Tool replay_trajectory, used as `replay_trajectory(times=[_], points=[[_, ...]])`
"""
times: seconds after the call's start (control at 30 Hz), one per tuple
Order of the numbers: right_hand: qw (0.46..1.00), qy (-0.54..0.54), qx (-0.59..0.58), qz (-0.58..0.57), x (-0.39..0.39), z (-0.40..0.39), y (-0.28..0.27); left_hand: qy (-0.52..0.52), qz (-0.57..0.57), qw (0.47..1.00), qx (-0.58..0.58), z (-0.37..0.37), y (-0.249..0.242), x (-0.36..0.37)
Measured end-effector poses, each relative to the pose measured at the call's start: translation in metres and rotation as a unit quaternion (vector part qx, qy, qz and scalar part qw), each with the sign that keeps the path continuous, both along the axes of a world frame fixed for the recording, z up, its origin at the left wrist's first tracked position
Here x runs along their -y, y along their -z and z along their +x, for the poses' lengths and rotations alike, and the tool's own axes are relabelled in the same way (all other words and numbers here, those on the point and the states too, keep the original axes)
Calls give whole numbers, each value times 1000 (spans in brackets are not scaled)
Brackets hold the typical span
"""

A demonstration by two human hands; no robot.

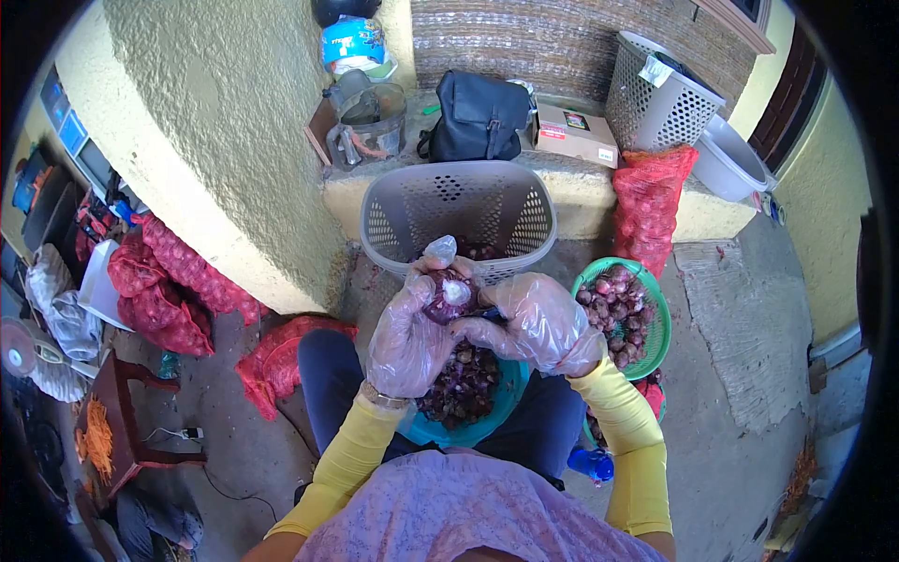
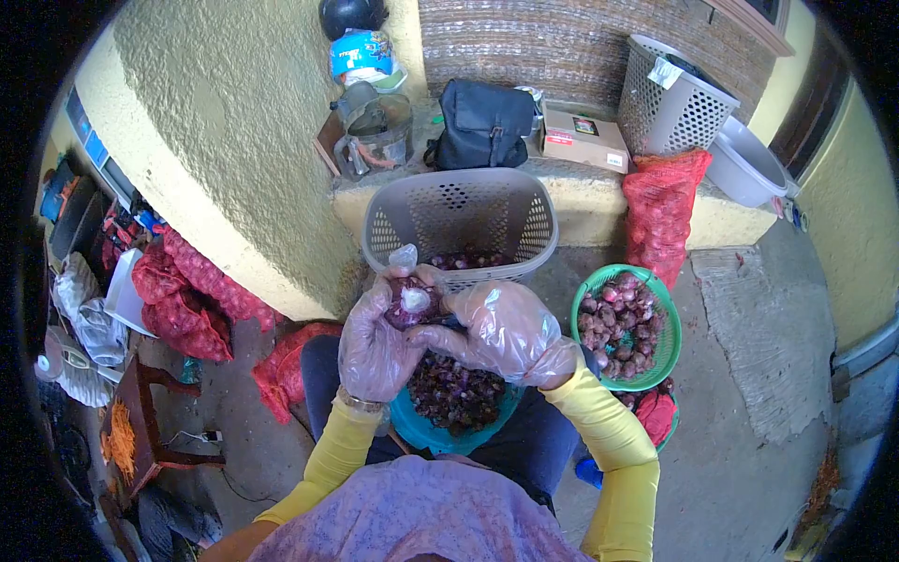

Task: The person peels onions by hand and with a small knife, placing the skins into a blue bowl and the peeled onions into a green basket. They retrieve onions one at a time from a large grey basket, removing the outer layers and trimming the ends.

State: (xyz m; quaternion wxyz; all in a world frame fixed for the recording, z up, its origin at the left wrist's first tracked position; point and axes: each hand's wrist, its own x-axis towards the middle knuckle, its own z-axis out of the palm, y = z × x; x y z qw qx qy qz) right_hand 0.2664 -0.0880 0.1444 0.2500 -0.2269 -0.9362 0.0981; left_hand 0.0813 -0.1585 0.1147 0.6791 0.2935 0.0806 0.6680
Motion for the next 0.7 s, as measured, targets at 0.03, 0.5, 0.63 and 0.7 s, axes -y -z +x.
replay_trajectory(times=[0.03,0.5,0.63,0.7], points=[[1000,0,0,0,1,-1,-1,0,0,1000,0,0,0,0],[999,-20,-34,-12,5,3,-4,-26,-16,999,-18,2,0,1],[999,-3,-26,-23,8,3,-11,-8,-21,1000,-11,4,-7,4],[998,-15,-67,-17,8,2,-12,-10,-15,1000,-13,4,-7,4]])
